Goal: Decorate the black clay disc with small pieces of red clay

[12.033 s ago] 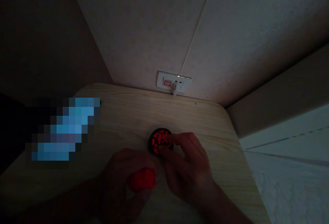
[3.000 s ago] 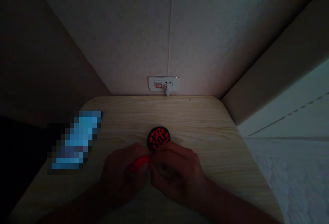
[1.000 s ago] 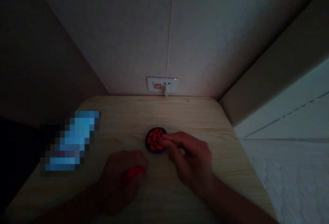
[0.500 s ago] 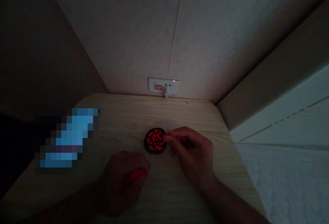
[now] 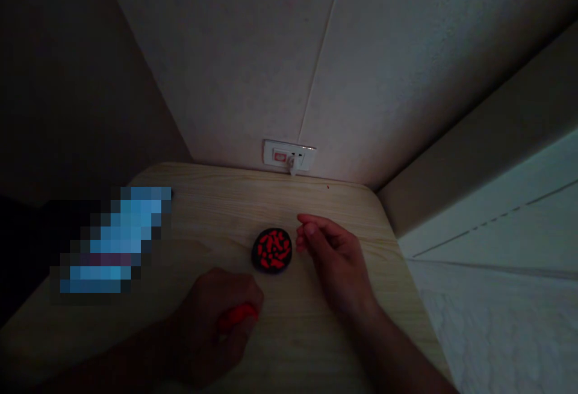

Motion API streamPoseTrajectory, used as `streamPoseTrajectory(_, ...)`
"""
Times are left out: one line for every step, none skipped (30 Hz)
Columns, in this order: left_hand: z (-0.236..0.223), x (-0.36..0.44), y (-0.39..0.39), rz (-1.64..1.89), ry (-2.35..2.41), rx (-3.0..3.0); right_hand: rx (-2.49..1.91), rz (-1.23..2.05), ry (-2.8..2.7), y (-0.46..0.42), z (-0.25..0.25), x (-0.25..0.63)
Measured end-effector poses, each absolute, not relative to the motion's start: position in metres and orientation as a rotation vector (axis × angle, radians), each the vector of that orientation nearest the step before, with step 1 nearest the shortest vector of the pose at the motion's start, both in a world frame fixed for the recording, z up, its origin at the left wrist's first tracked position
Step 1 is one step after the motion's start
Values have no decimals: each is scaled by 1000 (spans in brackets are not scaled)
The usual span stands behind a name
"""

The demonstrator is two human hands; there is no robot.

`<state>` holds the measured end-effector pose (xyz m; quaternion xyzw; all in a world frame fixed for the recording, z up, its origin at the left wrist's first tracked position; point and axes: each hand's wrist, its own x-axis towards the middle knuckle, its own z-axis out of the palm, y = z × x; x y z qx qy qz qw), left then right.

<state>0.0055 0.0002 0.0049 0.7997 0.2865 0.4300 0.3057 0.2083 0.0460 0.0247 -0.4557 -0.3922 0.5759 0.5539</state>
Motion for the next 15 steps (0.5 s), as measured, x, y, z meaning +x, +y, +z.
streamPoseTrajectory(5,6,0,1139,754,2118,-1084,1392,-891,47,25,208)
streamPoseTrajectory(4,6,0,1144,748,2118,-1093,1421,-860,47,26,207)
streamPoseTrajectory(4,6,1,1149,740,2119,-1100,1447,-833,47,27,207)
streamPoseTrajectory(4,6,1,1151,739,2120,-1104,1470,-812,47,27,207)
streamPoseTrajectory(4,5,1,1148,743,2123,-1103,1490,-799,47,28,206)
streamPoseTrajectory(4,5,1,1141,747,2126,-1096,1503,-792,47,28,206)
streamPoseTrajectory(3,5,0,1131,752,2132,-1086,1512,-795,46,29,205)
streamPoseTrajectory(3,5,0,1121,759,2140,-1076,1514,-806,45,30,204)
streamPoseTrajectory(3,5,0,1113,765,2148,-1066,1512,-822,44,32,203)
streamPoseTrajectory(3,5,0,1110,768,2153,-1058,1510,-835,43,33,202)
streamPoseTrajectory(3,5,0,1110,768,2153,-1052,1512,-842,42,34,201)
streamPoseTrajectory(4,5,0,1112,770,2149,-1048,1521,-844,41,36,200)
streamPoseTrajectory(4,5,0,1113,774,2144,-1046,1539,-842,40,36,200)
streamPoseTrajectory(5,6,0,1118,773,2137,-1043,1559,-837,39,37,200)
streamPoseTrajectory(5,6,0,1121,770,2133,-1039,1583,-835,38,37,200)
